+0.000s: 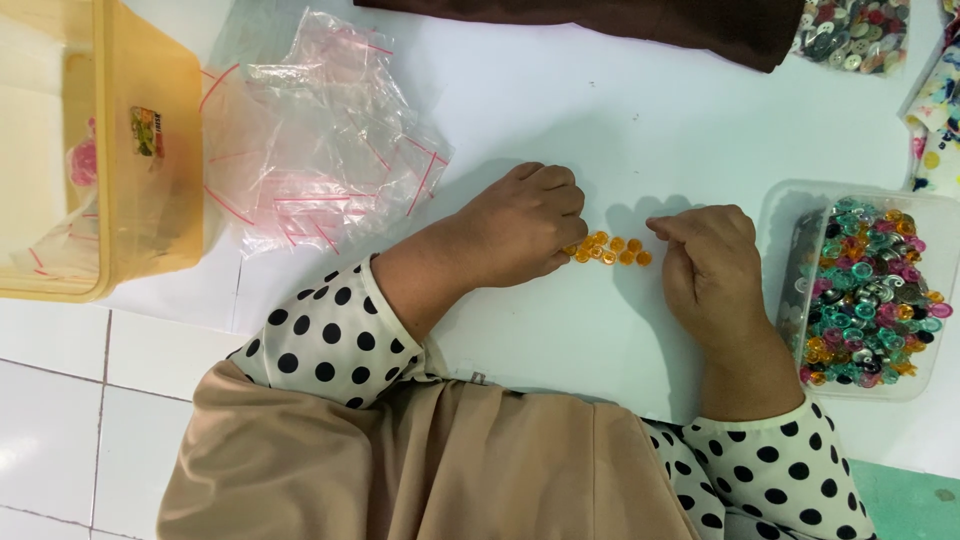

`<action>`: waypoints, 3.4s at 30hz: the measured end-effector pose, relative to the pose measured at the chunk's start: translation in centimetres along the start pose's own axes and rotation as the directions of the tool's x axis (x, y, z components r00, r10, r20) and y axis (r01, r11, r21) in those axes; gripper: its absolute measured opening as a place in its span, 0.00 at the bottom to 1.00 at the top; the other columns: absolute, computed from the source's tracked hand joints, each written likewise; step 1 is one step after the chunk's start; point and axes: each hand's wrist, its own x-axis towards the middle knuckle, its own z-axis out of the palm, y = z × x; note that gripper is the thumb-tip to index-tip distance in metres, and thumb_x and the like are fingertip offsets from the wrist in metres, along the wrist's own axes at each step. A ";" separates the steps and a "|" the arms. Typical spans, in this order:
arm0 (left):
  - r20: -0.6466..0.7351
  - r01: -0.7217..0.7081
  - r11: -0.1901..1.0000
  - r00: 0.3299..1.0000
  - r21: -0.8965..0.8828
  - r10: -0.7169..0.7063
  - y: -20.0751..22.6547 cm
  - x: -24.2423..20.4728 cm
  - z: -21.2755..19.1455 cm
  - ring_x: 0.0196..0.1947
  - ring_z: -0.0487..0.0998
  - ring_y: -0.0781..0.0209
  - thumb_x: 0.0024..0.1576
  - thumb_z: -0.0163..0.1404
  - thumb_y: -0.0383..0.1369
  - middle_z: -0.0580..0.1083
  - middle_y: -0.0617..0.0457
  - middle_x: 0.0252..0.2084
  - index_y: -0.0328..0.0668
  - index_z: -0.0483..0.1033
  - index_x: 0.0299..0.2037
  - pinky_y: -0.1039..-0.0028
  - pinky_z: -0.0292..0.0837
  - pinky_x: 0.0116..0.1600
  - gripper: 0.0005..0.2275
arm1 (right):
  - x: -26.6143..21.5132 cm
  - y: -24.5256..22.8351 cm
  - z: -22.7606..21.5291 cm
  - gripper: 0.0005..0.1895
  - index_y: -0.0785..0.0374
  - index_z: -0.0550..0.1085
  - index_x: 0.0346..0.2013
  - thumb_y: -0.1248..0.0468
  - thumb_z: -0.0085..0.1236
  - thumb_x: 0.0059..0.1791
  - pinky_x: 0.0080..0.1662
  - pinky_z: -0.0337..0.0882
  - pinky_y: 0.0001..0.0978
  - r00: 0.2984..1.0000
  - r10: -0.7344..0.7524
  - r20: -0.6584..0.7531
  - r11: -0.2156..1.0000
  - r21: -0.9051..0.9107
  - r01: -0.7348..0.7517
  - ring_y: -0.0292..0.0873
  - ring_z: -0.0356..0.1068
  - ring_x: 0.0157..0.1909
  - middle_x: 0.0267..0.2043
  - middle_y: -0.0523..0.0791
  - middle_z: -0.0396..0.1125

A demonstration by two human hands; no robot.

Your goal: Sorting small colored buttons and placing them into small plastic bags

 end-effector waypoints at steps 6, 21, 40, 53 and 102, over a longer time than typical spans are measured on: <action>0.001 -0.002 1.000 1.000 -0.008 0.002 0.0 0.0 0.1 0.51 0.73 0.52 0.47 0.67 0.33 0.76 0.51 0.38 0.41 0.83 0.39 0.56 0.70 0.60 0.12 | -0.2 0.4 0.3 0.17 0.65 0.78 0.44 0.85 0.47 0.52 0.51 0.67 0.42 1.000 -0.019 -0.001 1.000 0.005 0.019 0.50 0.69 0.41 0.36 0.46 0.71; -0.015 0.009 0.990 1.000 -0.140 -0.011 0.8 0.1 -1.9 0.54 0.72 0.49 0.48 0.67 0.32 0.73 0.50 0.38 0.42 0.81 0.45 0.50 0.66 0.64 0.16 | -0.5 0.5 0.1 0.17 0.66 0.77 0.45 0.84 0.44 0.53 0.50 0.68 0.44 1.000 -0.017 0.021 0.999 0.030 0.017 0.53 0.70 0.42 0.38 0.49 0.71; -0.146 -0.051 0.999 0.988 -0.016 0.048 0.8 0.5 1.4 0.55 0.70 0.54 0.53 0.64 0.34 0.70 0.56 0.39 0.48 0.81 0.39 0.55 0.67 0.62 0.07 | -0.5 1.0 0.2 0.18 0.65 0.79 0.43 0.84 0.46 0.51 0.49 0.69 0.41 0.998 -0.062 0.016 0.998 -0.017 0.062 0.51 0.69 0.39 0.38 0.48 0.72; -0.198 -0.092 0.996 0.976 -0.003 0.089 0.9 0.5 0.8 0.55 0.70 0.52 0.51 0.65 0.33 0.69 0.55 0.39 0.47 0.81 0.38 0.56 0.67 0.61 0.08 | -0.4 0.9 0.2 0.17 0.66 0.80 0.42 0.83 0.47 0.51 0.50 0.68 0.40 0.996 -0.085 0.005 0.996 -0.021 0.085 0.50 0.69 0.39 0.36 0.48 0.71; -0.185 -0.031 0.998 0.983 -0.061 0.019 0.4 0.4 0.4 0.59 0.70 0.51 0.57 0.58 0.29 0.72 0.54 0.41 0.47 0.83 0.40 0.54 0.67 0.63 0.04 | -1.2 1.5 0.9 0.17 0.56 0.79 0.46 0.77 0.48 0.52 0.65 0.63 0.47 0.987 0.018 0.161 0.979 -0.205 0.016 0.53 0.60 0.63 0.57 0.47 0.66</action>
